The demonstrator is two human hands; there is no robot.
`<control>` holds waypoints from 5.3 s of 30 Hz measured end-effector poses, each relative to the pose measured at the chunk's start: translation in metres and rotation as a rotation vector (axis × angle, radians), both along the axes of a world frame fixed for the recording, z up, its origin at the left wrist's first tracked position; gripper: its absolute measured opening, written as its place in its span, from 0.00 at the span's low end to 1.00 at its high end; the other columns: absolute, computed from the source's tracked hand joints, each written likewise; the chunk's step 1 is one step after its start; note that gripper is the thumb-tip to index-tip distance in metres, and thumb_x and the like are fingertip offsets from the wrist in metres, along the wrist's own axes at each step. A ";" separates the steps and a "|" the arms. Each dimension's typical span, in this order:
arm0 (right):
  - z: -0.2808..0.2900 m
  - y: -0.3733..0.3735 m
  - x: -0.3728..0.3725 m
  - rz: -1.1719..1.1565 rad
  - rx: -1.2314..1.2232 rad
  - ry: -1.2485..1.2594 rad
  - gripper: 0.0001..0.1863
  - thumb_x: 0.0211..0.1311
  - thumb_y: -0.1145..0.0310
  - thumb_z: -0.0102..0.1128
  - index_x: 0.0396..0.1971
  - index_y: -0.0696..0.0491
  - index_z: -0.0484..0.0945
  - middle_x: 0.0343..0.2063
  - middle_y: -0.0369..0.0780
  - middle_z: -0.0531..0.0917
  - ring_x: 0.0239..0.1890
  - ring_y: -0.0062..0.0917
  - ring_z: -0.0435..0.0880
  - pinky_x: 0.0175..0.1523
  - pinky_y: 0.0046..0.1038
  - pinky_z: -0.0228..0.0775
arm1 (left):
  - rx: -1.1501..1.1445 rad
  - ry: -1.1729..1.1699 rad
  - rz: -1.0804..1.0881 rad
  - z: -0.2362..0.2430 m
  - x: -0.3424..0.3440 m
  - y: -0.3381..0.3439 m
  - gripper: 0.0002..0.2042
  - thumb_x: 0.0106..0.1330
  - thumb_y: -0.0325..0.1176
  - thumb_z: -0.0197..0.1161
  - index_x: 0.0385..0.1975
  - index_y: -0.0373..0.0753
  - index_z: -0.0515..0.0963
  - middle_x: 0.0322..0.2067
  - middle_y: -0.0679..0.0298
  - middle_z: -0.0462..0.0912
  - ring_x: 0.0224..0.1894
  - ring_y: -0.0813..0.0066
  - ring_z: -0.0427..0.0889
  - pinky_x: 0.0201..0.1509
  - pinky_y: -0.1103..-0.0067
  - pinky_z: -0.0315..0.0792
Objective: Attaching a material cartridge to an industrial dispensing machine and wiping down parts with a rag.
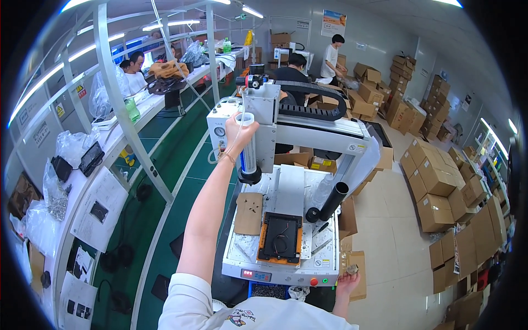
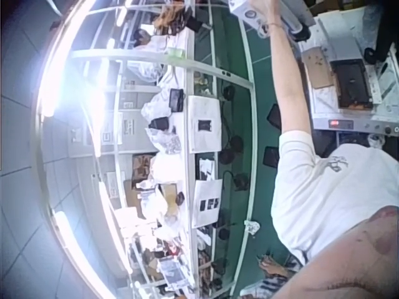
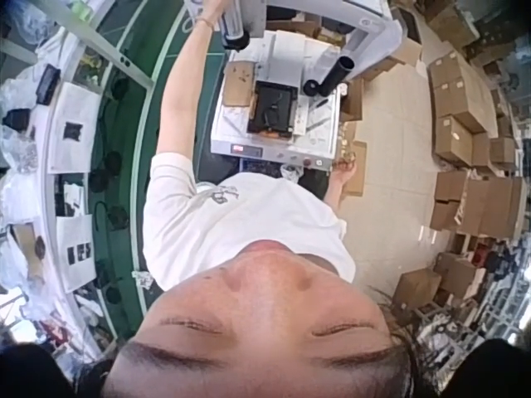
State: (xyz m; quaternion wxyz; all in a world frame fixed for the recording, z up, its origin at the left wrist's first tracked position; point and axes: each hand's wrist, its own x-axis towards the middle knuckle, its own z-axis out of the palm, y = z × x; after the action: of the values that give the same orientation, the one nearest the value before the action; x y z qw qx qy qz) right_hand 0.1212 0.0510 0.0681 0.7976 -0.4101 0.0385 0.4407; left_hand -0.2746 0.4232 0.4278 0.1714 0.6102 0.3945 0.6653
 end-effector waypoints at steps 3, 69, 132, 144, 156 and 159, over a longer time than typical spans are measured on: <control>-0.006 0.000 0.001 0.021 0.014 -0.004 0.18 0.60 0.45 0.51 0.37 0.44 0.74 0.29 0.26 0.73 0.30 0.15 0.69 0.34 0.21 0.59 | 0.006 0.004 -0.019 -0.001 -0.003 0.001 0.10 0.45 0.33 0.66 0.23 0.35 0.76 0.21 0.65 0.79 0.24 0.81 0.75 0.29 0.80 0.69; 0.218 0.115 -0.156 0.679 0.530 -0.255 0.15 0.66 0.70 0.49 0.51 0.56 0.68 0.47 0.43 0.77 0.48 0.31 0.79 0.52 0.34 0.74 | -0.065 0.063 0.246 -0.004 0.008 -0.010 0.19 0.41 0.42 0.70 0.30 0.35 0.78 0.30 0.55 0.81 0.36 0.56 0.81 0.48 0.67 0.70; 0.059 -0.107 0.060 0.295 0.387 0.440 0.14 0.65 0.71 0.46 0.49 0.57 0.67 0.35 0.37 0.72 0.33 0.25 0.72 0.48 0.24 0.68 | -1.429 -0.459 -0.636 -0.248 0.282 -0.369 0.11 0.63 0.29 0.62 0.43 0.33 0.76 0.41 0.60 0.81 0.46 0.72 0.80 0.49 0.81 0.71; 0.093 -0.094 0.039 0.707 -0.218 -1.251 0.10 0.65 0.66 0.51 0.41 0.57 0.70 0.33 0.43 0.77 0.33 0.38 0.78 0.38 0.32 0.69 | -1.382 -0.406 -0.732 -0.240 0.274 -0.371 0.08 0.64 0.31 0.59 0.37 0.32 0.78 0.37 0.59 0.82 0.43 0.72 0.81 0.48 0.80 0.72; 0.109 -0.095 0.036 0.532 -0.044 -1.277 0.16 0.63 0.68 0.55 0.51 0.53 0.74 0.33 0.41 0.79 0.29 0.33 0.78 0.36 0.26 0.70 | -1.326 -0.335 -0.707 -0.246 0.268 -0.367 0.06 0.61 0.25 0.61 0.36 0.33 0.78 0.36 0.59 0.83 0.39 0.72 0.82 0.46 0.80 0.74; 0.112 -0.095 0.037 0.589 -0.182 -1.331 0.16 0.63 0.68 0.56 0.51 0.51 0.75 0.30 0.41 0.78 0.27 0.31 0.78 0.34 0.25 0.69 | -1.310 -0.319 -0.705 -0.248 0.268 -0.368 0.06 0.60 0.24 0.61 0.36 0.33 0.78 0.36 0.59 0.83 0.39 0.72 0.82 0.46 0.80 0.74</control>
State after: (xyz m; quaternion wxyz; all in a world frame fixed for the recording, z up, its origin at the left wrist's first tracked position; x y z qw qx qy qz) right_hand 0.1579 -0.0442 0.1796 0.4634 -0.6491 -0.5294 0.2892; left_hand -0.0068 0.0557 0.1798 0.7559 0.3703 0.4609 0.2812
